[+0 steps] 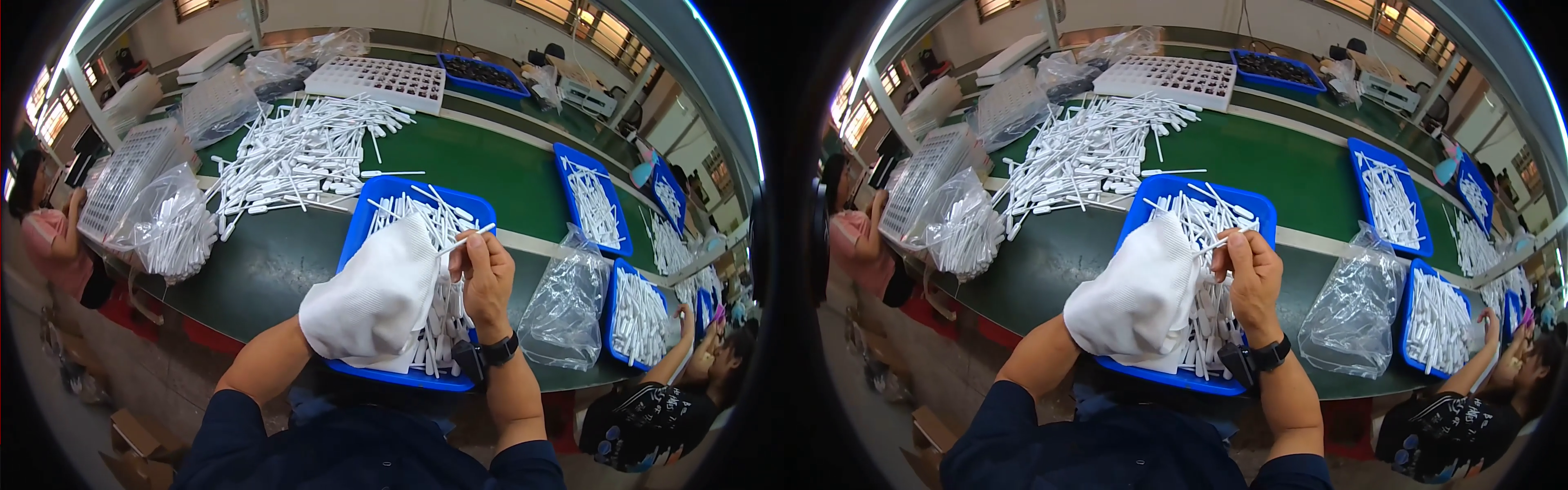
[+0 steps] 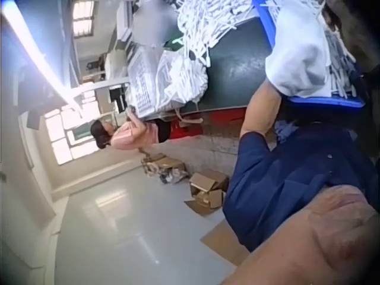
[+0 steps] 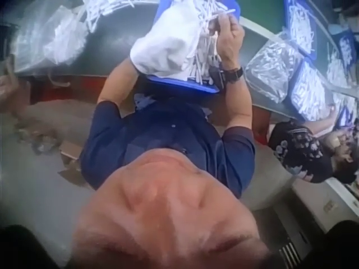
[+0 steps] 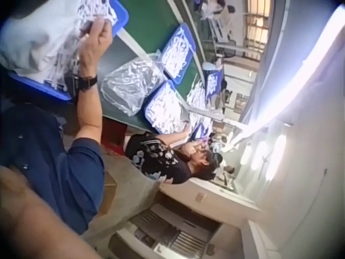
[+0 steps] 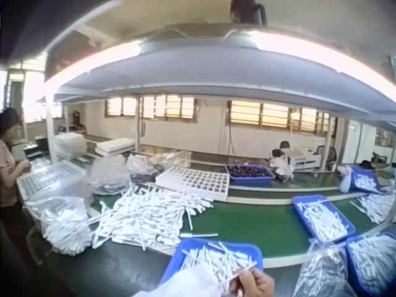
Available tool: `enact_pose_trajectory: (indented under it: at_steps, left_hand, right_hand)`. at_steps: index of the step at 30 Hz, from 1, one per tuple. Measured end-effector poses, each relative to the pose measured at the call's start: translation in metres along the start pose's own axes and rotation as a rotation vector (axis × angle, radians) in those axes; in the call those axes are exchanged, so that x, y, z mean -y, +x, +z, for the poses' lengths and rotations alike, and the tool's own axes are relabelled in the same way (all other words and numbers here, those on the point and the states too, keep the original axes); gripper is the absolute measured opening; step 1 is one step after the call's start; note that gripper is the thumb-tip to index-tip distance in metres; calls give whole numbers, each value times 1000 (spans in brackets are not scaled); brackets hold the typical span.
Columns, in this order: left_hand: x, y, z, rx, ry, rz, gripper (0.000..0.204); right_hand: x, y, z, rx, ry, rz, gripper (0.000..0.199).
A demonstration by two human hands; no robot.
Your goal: Clean and inspect small white plastic tubes using a cloth at a manual workstation.
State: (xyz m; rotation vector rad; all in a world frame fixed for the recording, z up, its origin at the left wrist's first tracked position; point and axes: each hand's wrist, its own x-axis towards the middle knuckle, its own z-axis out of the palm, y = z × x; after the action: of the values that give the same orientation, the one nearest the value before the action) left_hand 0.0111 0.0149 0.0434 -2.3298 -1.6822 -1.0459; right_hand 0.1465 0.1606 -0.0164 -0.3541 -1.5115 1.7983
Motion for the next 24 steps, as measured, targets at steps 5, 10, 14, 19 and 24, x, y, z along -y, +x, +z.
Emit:
enact_pose_trajectory:
  at_steps: [5,10,14,19,24]
  left_hand:
    - [-4,-2,-3,-94,2,-30,31]
    - [-16,8,0,-184,-39,4,32]
    - [-16,9,-11,44,-87,-101,31]
    - [-6,3,-4,-44,-89,-35,32]
    - [5,-7,7,-186,-105,6,33]
  right_hand:
    - [-1,0,-1,-96,3,-14,29]
    - [-3,2,3,-126,80,62,30]
    - [-2,3,0,-108,140,139,30]
    - [-9,7,-7,-148,46,134,29]
    - [-8,6,-1,-174,-7,140,28]
